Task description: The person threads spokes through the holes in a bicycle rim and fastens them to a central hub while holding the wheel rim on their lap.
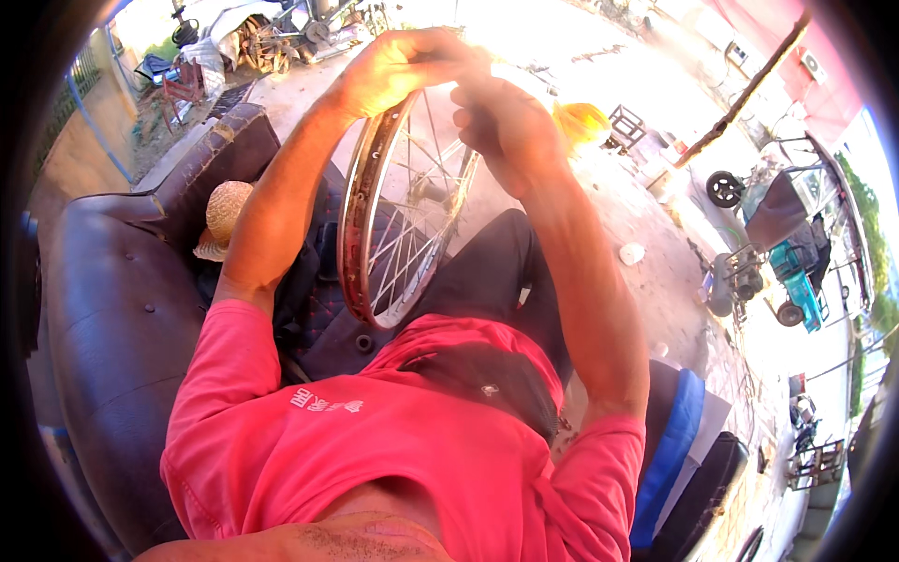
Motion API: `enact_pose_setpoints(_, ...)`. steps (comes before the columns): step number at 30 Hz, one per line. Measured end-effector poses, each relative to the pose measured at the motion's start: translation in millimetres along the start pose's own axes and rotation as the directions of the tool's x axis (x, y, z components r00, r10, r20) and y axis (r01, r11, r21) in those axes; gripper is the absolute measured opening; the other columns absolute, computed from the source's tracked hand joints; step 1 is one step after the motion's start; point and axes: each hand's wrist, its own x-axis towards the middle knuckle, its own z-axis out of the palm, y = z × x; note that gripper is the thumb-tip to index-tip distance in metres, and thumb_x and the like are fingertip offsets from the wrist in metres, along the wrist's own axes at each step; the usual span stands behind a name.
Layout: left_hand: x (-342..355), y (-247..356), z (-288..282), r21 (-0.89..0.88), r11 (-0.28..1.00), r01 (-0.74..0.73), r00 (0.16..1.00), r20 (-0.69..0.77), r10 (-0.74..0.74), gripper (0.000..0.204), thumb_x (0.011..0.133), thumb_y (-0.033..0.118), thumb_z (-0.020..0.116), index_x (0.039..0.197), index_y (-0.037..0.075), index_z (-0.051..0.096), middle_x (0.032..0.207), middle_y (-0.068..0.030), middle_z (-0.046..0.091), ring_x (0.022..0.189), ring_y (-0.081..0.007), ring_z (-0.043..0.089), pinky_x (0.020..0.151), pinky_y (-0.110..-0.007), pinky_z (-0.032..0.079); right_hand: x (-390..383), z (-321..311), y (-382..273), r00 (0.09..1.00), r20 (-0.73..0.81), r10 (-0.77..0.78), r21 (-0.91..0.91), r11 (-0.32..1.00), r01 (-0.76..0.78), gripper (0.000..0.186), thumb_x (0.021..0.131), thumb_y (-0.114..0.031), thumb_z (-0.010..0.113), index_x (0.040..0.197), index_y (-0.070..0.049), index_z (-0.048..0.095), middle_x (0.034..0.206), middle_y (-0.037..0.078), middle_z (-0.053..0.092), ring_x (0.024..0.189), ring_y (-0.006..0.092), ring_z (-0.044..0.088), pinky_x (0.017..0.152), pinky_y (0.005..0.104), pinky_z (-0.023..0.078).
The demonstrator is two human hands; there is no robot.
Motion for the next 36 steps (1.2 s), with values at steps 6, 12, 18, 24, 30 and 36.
enact_pose_setpoints(6, -5, 1, -13, 0.111, 0.99, -0.083, 0.995, 0.055, 0.077, 0.018, 0.093, 0.003, 0.066, 0.109, 0.0, 0.071, 0.102, -0.0051, 0.071, 0.098, -0.0144, 0.065, 0.089, -0.03, 0.051, 19, -8, -1, 0.998, 0.043, 0.048, -0.035, 0.998, -0.046, 0.014, 0.099, -0.019, 0.063, 0.105, -0.007, 0.066, 0.089, 0.003, 0.069, 0.073, 0.0101, 0.065, 0.064, 0.0251, 0.052)
enact_pose_setpoints(12, -12, -1, -28, 0.299, 0.953, 0.04, 0.999, 0.016, -0.047, 0.021, 0.096, 0.004, 0.059, 0.114, -0.001, 0.068, 0.111, -0.0049, 0.067, 0.109, -0.0134, 0.059, 0.102, -0.028, 0.042, 5, -35, -9, 0.983, -0.18, 0.031, -0.227, 0.971, -0.072, 0.022, 0.096, -0.019, 0.066, 0.111, -0.003, 0.066, 0.092, 0.005, 0.07, 0.071, 0.0139, 0.066, 0.065, 0.0264, 0.053)
enact_pose_setpoints(18, -13, -6, -25, -0.099, 0.972, 0.212, 0.963, -0.145, -0.225, 0.017, 0.091, -0.004, 0.063, 0.106, 0.002, 0.07, 0.102, -0.0026, 0.068, 0.095, -0.0114, 0.061, 0.084, -0.024, 0.048, -34, -165, -23, 0.919, -0.393, -0.033, -0.345, 0.932, -0.114, 0.026, 0.095, -0.024, 0.069, 0.113, -0.006, 0.065, 0.091, 0.002, 0.069, 0.073, 0.0104, 0.065, 0.064, 0.0243, 0.052)
enact_pose_setpoints(24, -14, 20, -10, 0.202, 0.97, 0.136, 0.976, -0.193, -0.097, 0.014, 0.09, 0.002, 0.063, 0.102, -0.001, 0.07, 0.101, -0.0069, 0.07, 0.098, -0.0159, 0.063, 0.092, -0.03, 0.047, -144, -293, -12, 0.711, -0.701, -0.06, -0.409, 0.851, -0.331, 0.029, 0.093, -0.027, 0.069, 0.111, -0.005, 0.068, 0.094, 0.006, 0.071, 0.076, 0.0115, 0.064, 0.068, 0.0243, 0.05)
enact_pose_setpoints(30, -22, -7, -28, 0.086, 0.989, 0.122, 0.988, -0.105, -0.113, 0.028, 0.098, 0.007, 0.053, 0.121, -0.006, 0.064, 0.123, -0.0119, 0.065, 0.116, -0.0185, 0.058, 0.106, -0.031, 0.04, -303, -357, 97, 0.537, -0.844, 0.015, -0.384, 0.681, -0.623, 0.022, 0.092, -0.024, 0.068, 0.101, -0.004, 0.07, 0.084, 0.003, 0.07, 0.069, 0.0117, 0.065, 0.059, 0.0276, 0.05)
enact_pose_setpoints(36, -24, -1, -16, 0.092, 0.994, 0.056, 0.997, -0.055, -0.052, 0.028, 0.098, 0.004, 0.053, 0.122, -0.008, 0.063, 0.125, -0.0151, 0.064, 0.117, -0.0197, 0.059, 0.107, -0.032, 0.04, -416, -315, 183, 0.408, -0.897, 0.173, -0.326, 0.364, -0.872, 0.028, 0.084, -0.025, 0.069, 0.097, -0.001, 0.075, 0.08, 0.011, 0.073, 0.072, 0.0164, 0.07, 0.069, 0.0322, 0.055)
